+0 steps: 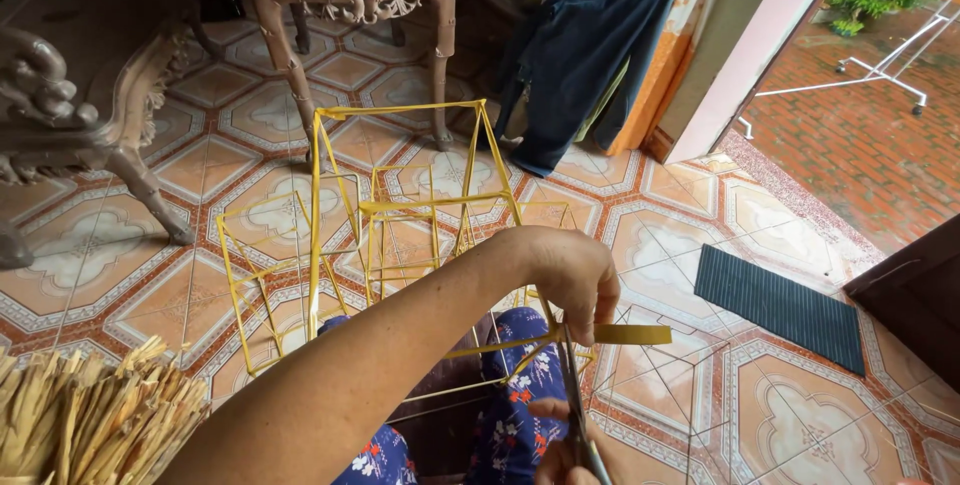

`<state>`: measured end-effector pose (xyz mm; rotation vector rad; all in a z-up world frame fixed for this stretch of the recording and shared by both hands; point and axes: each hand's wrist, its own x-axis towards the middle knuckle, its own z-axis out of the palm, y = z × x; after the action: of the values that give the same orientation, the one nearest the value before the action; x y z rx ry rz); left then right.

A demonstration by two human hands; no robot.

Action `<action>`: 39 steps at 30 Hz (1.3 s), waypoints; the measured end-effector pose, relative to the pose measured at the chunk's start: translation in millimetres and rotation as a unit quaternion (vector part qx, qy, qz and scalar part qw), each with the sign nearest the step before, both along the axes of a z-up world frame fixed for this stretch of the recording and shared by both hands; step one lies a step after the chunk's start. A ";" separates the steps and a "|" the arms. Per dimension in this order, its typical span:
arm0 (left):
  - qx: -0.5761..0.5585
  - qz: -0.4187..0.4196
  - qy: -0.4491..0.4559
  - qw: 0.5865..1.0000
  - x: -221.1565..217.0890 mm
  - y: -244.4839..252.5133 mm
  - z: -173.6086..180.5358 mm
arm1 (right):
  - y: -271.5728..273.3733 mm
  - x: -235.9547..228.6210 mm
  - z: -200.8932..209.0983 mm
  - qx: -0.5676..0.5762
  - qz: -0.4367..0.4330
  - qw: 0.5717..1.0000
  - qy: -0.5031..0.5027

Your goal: The recorder is assembling wire or bamboo frames using yellow tape and scissors to secure the structure.

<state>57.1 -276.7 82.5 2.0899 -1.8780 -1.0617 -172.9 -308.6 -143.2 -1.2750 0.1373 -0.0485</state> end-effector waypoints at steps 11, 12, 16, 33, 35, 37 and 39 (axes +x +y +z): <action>-0.188 0.122 0.171 0.959 22.5 -9.5 -13.6 | -13.4 13.0 7.1 -0.013 -0.053 0.998 0.012; -0.270 0.140 0.289 0.908 30.3 -11.0 -18.5 | -14.8 11.7 2.5 -0.016 -0.116 0.993 0.020; -0.445 0.184 0.350 0.804 44.2 25.6 23.9 | -6.3 26.6 60.5 -0.079 -0.324 0.942 -0.038; -0.629 0.549 0.231 0.500 3.0 288.9 -116.6 | 46.3 90.0 -13.5 -0.126 -0.303 0.926 -0.188; -0.585 0.607 0.260 0.470 -0.4 286.7 -161.8 | 48.7 88.1 -47.3 -0.118 -0.308 0.929 -0.169; -0.536 0.663 0.284 0.438 -8.0 279.6 -201.1 | 51.1 89.1 -69.2 -0.107 -0.311 0.932 -0.151; -0.512 0.682 0.320 0.412 -17.7 263.5 -233.5 | 50.4 92.3 -77.9 -0.125 -0.355 0.919 -0.120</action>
<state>39.4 -13.2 -151.0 1.1974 0.1227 -0.0023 -80.6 -258.3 -221.0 -1.4053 0.3856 -0.8696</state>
